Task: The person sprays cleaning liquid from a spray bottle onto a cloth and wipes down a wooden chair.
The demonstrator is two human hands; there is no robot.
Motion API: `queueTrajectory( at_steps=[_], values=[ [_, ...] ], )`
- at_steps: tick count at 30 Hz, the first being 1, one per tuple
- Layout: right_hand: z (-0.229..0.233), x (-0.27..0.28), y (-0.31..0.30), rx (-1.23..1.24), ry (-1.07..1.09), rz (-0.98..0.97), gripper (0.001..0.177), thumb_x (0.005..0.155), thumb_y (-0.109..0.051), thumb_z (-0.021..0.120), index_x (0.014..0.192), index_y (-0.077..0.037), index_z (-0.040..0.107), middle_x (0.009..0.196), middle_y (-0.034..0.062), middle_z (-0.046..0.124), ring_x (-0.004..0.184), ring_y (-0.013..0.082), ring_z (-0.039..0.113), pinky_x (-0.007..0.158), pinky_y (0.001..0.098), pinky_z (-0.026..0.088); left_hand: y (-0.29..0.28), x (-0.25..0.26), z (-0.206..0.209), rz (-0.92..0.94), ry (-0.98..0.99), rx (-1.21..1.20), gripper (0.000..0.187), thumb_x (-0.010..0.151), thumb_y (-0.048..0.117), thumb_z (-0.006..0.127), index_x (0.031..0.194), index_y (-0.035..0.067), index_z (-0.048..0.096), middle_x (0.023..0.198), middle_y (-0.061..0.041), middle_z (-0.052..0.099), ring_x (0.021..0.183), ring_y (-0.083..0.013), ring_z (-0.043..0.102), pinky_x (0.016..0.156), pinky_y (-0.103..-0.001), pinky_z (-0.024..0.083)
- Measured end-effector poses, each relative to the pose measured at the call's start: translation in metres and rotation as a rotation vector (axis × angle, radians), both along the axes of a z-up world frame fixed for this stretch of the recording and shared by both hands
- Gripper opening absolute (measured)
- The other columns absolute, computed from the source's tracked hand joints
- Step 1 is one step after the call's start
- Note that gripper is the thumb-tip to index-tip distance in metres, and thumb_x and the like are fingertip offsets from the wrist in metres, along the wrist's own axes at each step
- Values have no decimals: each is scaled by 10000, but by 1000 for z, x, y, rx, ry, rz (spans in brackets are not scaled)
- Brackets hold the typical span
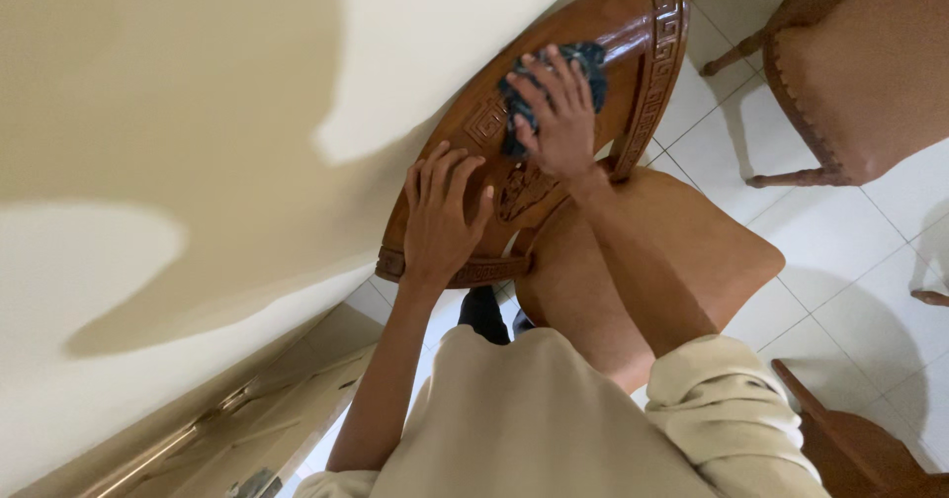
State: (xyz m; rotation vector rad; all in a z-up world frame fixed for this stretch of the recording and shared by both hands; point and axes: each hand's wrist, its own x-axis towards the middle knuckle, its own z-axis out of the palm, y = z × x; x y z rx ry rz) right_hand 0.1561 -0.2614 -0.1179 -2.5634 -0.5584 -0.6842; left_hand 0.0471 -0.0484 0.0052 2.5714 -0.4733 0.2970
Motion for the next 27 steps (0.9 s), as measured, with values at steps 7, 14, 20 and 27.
queueTrajectory(
  at_steps=[7,14,20,27],
  values=[
    [33,33,-84,-69,-55,-119,410,1189,-362,406,1501,-155,573,1598,116,477,1558,341,319,1294,555,235,2,1,5,-2,33,30,331,1010,265,657,1300,110,625,1390,-113,532,1443,-298,420,1235,-538,296],
    [41,45,-70,-29,-79,-301,413,1201,-336,443,1552,-150,554,1634,157,402,1561,333,268,1289,551,210,0,0,6,5,59,-43,305,1004,228,670,1281,108,633,1360,-111,564,1433,-306,437,1229,-533,303],
    [28,48,-25,248,-134,-498,383,1203,-312,400,1533,-169,531,1650,49,403,1604,299,220,1370,528,164,3,1,11,16,91,-184,319,1003,190,675,1304,98,619,1382,-116,564,1436,-314,447,1241,-510,324],
    [35,-7,57,282,28,-335,374,1175,-313,380,1461,-148,556,1612,52,423,1592,295,230,1347,537,156,10,1,14,32,147,-401,309,1030,151,669,1327,101,597,1421,-138,548,1455,-362,440,1209,-491,395]
  ],
)
